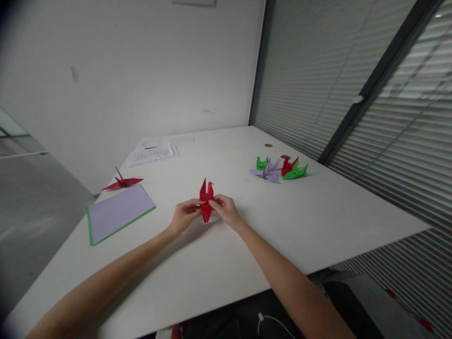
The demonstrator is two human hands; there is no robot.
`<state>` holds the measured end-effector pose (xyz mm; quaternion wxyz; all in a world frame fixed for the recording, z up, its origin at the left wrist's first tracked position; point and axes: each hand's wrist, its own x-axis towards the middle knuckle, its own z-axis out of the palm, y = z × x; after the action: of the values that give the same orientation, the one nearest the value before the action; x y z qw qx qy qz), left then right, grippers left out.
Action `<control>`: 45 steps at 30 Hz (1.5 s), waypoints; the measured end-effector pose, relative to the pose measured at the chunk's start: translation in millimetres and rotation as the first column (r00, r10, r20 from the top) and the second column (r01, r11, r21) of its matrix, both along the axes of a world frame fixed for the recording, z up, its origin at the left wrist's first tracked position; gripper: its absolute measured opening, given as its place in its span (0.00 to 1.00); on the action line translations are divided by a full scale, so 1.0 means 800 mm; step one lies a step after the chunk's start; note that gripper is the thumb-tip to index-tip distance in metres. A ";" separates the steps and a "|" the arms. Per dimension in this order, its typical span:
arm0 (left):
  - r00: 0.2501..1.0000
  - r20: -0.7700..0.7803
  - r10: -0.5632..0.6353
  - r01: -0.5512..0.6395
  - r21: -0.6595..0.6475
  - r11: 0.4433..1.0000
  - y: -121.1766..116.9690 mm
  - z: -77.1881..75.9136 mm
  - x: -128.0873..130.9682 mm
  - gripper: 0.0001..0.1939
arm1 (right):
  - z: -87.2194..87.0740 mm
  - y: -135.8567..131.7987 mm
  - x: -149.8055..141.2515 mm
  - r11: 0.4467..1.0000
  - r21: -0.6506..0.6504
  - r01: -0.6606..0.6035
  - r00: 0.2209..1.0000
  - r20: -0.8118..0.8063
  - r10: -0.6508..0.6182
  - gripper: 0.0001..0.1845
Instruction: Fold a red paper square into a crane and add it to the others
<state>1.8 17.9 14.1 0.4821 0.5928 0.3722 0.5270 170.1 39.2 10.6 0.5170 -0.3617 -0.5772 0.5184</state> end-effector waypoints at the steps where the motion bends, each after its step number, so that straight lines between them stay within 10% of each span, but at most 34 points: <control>1: 1.000 -0.005 0.004 -0.004 0.004 1.000 0.000 0.000 0.000 0.12 | 0.000 0.000 0.000 1.000 0.002 0.001 1.000 0.006 -0.001 0.16; 16: 0.931 -0.360 0.063 0.094 0.403 0.910 -0.004 -0.014 -0.011 0.21 | -0.011 0.007 0.001 0.998 -0.004 0.068 0.997 0.039 -0.068 0.17; 45: 0.921 -0.380 0.089 0.072 0.390 0.918 -0.002 -0.022 -0.010 0.20 | -0.014 0.006 0.000 0.998 -0.060 0.013 1.000 -0.004 -0.014 0.19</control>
<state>-6.4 16.1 -3.8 0.2658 0.7692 0.3490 0.4646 169.9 44.3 -0.9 0.5107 -0.3798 -0.5578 0.5327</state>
